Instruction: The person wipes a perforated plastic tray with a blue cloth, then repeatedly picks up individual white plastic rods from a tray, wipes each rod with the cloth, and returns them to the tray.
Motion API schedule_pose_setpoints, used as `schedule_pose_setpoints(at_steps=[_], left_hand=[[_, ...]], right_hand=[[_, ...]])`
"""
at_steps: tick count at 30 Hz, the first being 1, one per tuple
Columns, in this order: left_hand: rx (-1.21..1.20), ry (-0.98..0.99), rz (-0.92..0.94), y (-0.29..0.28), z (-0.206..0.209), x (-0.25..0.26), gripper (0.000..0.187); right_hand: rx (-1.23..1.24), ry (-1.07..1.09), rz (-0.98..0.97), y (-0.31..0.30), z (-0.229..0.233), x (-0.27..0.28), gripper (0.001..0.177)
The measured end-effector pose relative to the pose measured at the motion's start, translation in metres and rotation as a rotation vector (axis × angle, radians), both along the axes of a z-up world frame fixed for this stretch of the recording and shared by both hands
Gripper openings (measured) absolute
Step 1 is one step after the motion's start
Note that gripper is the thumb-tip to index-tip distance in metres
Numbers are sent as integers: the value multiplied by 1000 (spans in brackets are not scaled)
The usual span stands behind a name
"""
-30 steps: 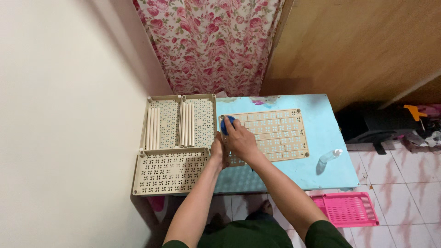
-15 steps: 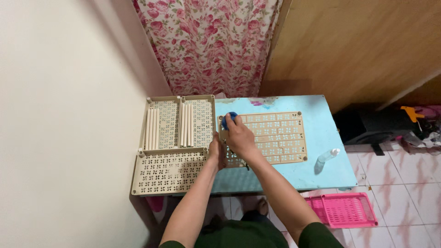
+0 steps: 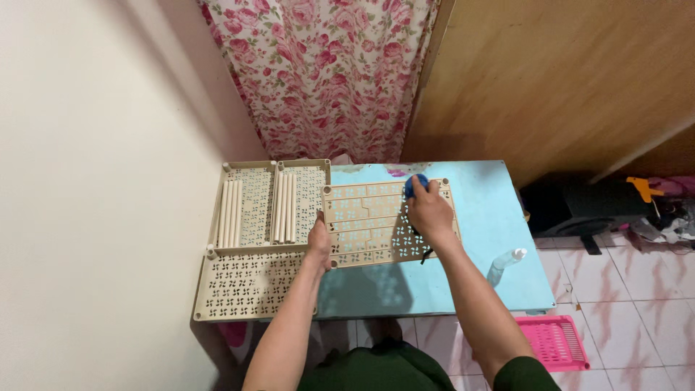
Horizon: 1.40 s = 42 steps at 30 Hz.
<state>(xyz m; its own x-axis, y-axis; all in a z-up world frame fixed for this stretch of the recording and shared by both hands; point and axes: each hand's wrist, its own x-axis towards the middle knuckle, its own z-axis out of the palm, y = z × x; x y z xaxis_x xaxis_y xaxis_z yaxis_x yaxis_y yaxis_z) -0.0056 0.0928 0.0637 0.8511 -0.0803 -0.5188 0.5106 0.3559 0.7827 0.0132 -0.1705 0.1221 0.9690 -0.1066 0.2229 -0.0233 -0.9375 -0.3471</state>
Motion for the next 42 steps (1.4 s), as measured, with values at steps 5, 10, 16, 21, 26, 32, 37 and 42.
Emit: schedule_pose_setpoints(at_steps=[5, 10, 16, 21, 26, 32, 37, 42], left_hand=[[-85, -13, 13, -3, 20, 9, 66], [43, 16, -37, -8, 21, 20, 68], [-39, 22, 1, -17, 17, 35, 69], [-44, 6, 9, -21, 17, 46, 70], [-102, 49, 72, -20, 22, 51, 67], [-74, 81, 102, -19, 34, 52, 67], [-103, 82, 65, -27, 35, 51, 61], [-179, 56, 126, -52, 16, 52, 59]], right_hand=[[4, 152, -145, -45, -10, 20, 56], [78, 221, -209, -60, -28, 21, 62], [141, 223, -259, -70, -58, 9, 64], [187, 233, -268, -80, -75, -11, 64], [234, 242, -233, -86, -83, -40, 65], [217, 141, -176, -69, -95, -71, 68], [216, -34, -28, -19, -93, -98, 73], [184, -129, 234, 63, -75, -112, 81]])
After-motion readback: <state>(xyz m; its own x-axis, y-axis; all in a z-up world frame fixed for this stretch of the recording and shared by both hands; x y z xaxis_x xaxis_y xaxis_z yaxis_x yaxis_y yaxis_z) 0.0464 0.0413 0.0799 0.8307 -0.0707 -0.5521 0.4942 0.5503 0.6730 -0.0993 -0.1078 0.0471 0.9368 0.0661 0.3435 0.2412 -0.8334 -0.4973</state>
